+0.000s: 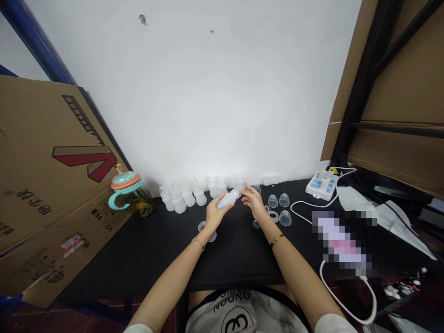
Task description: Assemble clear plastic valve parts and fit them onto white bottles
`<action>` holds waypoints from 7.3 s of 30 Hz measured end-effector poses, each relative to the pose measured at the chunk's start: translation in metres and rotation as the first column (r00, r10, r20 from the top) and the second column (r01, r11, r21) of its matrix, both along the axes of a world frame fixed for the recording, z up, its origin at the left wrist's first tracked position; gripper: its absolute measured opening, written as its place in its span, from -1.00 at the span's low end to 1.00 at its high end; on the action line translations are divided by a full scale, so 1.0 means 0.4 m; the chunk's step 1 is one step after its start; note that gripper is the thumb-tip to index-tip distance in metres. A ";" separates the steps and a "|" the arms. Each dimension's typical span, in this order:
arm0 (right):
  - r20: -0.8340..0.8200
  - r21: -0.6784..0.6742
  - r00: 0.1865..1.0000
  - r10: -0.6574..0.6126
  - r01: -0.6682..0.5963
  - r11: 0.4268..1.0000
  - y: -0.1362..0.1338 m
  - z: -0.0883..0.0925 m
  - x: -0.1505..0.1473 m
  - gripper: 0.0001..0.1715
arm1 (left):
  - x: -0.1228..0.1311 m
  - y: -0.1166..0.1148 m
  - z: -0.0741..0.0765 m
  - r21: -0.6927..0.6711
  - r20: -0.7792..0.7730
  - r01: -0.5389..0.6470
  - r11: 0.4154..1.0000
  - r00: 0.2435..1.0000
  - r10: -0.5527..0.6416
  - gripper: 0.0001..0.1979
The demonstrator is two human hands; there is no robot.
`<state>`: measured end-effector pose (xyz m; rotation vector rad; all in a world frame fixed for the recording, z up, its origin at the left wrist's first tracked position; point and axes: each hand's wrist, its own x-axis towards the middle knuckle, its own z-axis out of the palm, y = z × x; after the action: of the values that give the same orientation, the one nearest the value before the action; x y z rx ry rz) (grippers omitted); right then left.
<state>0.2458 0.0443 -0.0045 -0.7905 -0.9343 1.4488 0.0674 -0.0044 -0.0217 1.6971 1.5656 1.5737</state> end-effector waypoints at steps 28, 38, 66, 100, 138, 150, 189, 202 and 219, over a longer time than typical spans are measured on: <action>0.027 0.014 1.000 0.004 -0.004 1.000 0.003 -0.007 0.000 -0.54 | -0.005 0.003 0.000 -0.008 -0.030 0.021 1.000 0.999 -0.022 -0.49; 0.057 0.040 0.998 -0.002 -0.001 0.999 -0.001 -0.001 0.000 -0.52 | -0.006 0.003 0.001 -0.015 -0.034 0.017 1.000 0.999 -0.017 -0.47; 0.373 0.369 0.907 -0.194 0.047 0.928 -0.016 -0.006 -0.031 -0.18 | 0.001 -0.018 0.018 -0.021 -0.119 0.051 0.998 0.992 -0.053 -0.53; 0.500 0.496 0.836 -0.225 -0.064 0.866 -0.051 0.006 -0.034 -0.02 | 0.019 -0.035 0.028 -0.091 -0.062 0.205 0.974 0.975 -0.211 -0.62; 0.649 0.668 0.608 -0.457 -0.168 0.725 -0.067 -0.026 -0.074 -0.36 | -0.003 -0.034 0.023 0.274 -0.481 0.126 0.953 0.876 0.022 -0.34; 0.634 0.635 0.662 -0.400 -0.151 0.757 -0.066 -0.024 -0.086 -0.38 | 0.001 -0.043 0.040 0.217 -0.422 0.087 0.972 0.906 0.014 -0.34; 0.593 0.679 0.650 -0.475 -0.087 0.729 -0.067 -0.035 -0.104 -0.41 | 0.000 -0.019 0.017 0.189 -0.403 0.012 0.982 0.913 0.067 -0.40; 0.565 0.689 0.665 -0.488 -0.056 0.722 -0.061 -0.049 -0.110 -0.42 | 0.000 -0.016 0.016 0.185 -0.418 0.010 0.983 0.906 0.070 -0.42; 0.578 0.680 0.650 -0.493 -0.049 0.732 -0.060 -0.048 -0.108 -0.41 | 0.003 -0.015 0.020 0.187 -0.433 0.003 0.982 0.898 0.080 -0.46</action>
<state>0.2026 0.0202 -0.0237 -0.9189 -1.7562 0.4162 0.0686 -0.0105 -0.0136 2.2628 1.7051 1.4582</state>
